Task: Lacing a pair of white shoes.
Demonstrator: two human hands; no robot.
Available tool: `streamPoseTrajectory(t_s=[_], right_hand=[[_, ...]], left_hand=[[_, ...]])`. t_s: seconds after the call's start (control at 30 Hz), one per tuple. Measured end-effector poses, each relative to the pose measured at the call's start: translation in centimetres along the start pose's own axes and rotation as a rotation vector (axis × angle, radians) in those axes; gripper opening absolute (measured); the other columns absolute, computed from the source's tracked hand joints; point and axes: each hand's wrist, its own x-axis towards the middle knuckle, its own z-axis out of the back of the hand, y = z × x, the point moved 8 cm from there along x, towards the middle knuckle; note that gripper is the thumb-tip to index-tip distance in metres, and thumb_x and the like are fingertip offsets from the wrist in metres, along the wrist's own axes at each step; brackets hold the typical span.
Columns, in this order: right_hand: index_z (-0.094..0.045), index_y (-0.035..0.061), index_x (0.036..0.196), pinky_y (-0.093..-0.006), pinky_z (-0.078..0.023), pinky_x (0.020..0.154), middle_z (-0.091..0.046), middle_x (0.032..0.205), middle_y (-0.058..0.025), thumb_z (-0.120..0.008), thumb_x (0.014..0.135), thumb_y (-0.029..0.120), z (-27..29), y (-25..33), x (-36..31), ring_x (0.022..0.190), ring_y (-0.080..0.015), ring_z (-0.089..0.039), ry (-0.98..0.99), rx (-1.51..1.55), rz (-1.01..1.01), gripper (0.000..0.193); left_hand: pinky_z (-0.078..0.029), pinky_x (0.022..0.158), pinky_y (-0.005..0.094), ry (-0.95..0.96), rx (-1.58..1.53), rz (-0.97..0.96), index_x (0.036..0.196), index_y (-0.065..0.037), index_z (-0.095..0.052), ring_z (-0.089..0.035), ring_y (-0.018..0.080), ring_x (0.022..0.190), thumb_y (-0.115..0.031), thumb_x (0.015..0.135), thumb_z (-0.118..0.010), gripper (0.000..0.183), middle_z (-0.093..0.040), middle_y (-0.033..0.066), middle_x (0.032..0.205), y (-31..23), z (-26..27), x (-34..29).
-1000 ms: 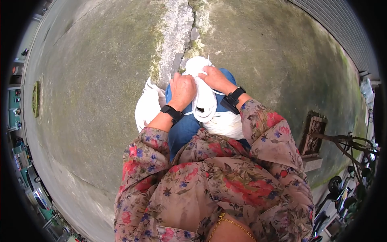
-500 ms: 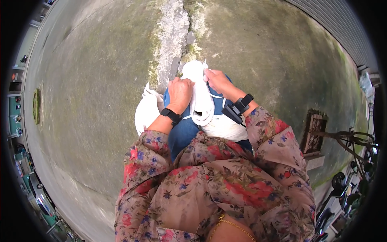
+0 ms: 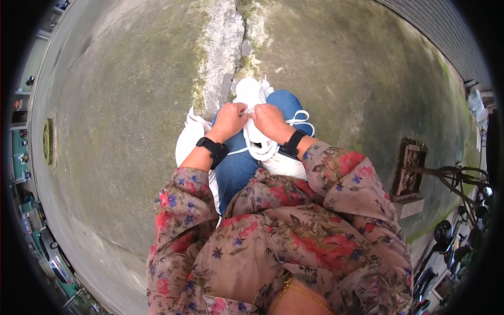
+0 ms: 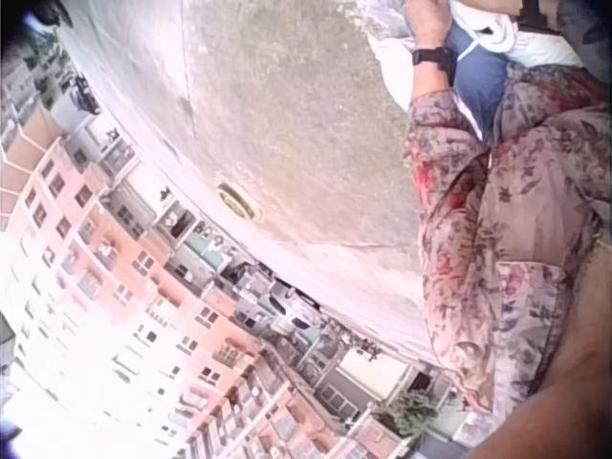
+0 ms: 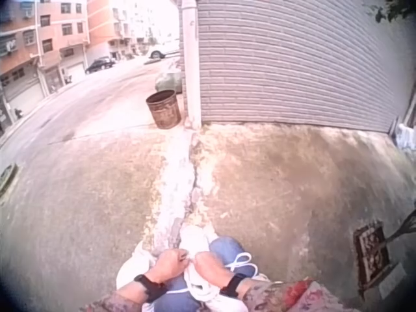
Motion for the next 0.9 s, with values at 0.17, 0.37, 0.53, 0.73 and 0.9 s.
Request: streamPoseTrajectory(t_s=[0.17,0.37,0.53,0.73,0.9], right_hand=[[-0.057,-0.0002,0.077,-0.0455,-0.046,0.061,-0.059,0.072,-0.0206,-0.05,0.081,0.017,0.4,1.3,0.2,0.071,-0.0361,-0.059,0.021,-0.073,0.038,0.019],[-0.053,0.0008,0.081,-0.0469,-0.041,0.059,-0.057,0.07,-0.0214,-0.046,0.084,0.021,2.9,0.3,-4.6,0.068,-0.0393,-0.055,0.365,0.064,0.161,0.021],[-0.049,0.0066,0.082,-0.0212,-0.034,0.043,-0.037,0.054,0.004,-0.042,0.092,0.024,6.7,-0.6,-10.6,0.044,-0.0054,-0.035,0.594,1.015,-0.143,0.021],[-0.048,0.0093,0.083,-0.0174,-0.018,0.032,-0.026,0.053,0.0073,-0.042,0.09,0.026,5.9,-6.0,-8.2,0.04,-0.0021,-0.024,0.152,1.719,-0.564,0.019],[-0.054,0.0039,0.085,-0.0217,-0.039,0.05,-0.048,0.065,0.0001,-0.048,0.088,0.023,5.2,-2.2,-6.7,0.054,-0.0086,-0.043,0.172,1.744,-0.321,0.02]], left_hand=[[-0.044,0.068,0.0398,-0.059,-0.053,-0.014,0.082,-0.004,-0.063,-0.055,0.0339,0.075,-0.012,0.07,-0.062,0.015,-0.059,0.0163,0.072,0.0,0.1,-0.3],[-0.037,0.085,0.0392,-0.168,0.151,-0.194,0.104,-0.011,-0.058,-0.043,0.0336,0.1,-0.01,0.071,-0.063,0.033,-0.053,0.0089,0.108,-5.1,1.8,-4.3],[-0.041,0.079,0.0389,-0.147,0.224,-0.585,0.098,-0.01,-0.059,-0.05,0.0324,0.092,-0.009,0.075,-0.059,0.024,-0.058,0.0085,0.095,-12.1,1.7,-6.1],[-0.043,0.054,0.0347,0.317,-0.326,-0.753,0.085,0.0,-0.057,-0.055,0.029,0.06,-0.01,0.081,-0.056,0.011,-0.055,0.0142,0.066,-25.1,1.1,-10.1],[-0.039,0.05,0.0211,-0.068,-0.663,-0.075,0.095,0.001,-0.059,-0.047,0.0037,0.056,-0.015,0.088,-0.051,0.02,-0.056,0.0002,0.065,-13.5,3.3,-5.7]])
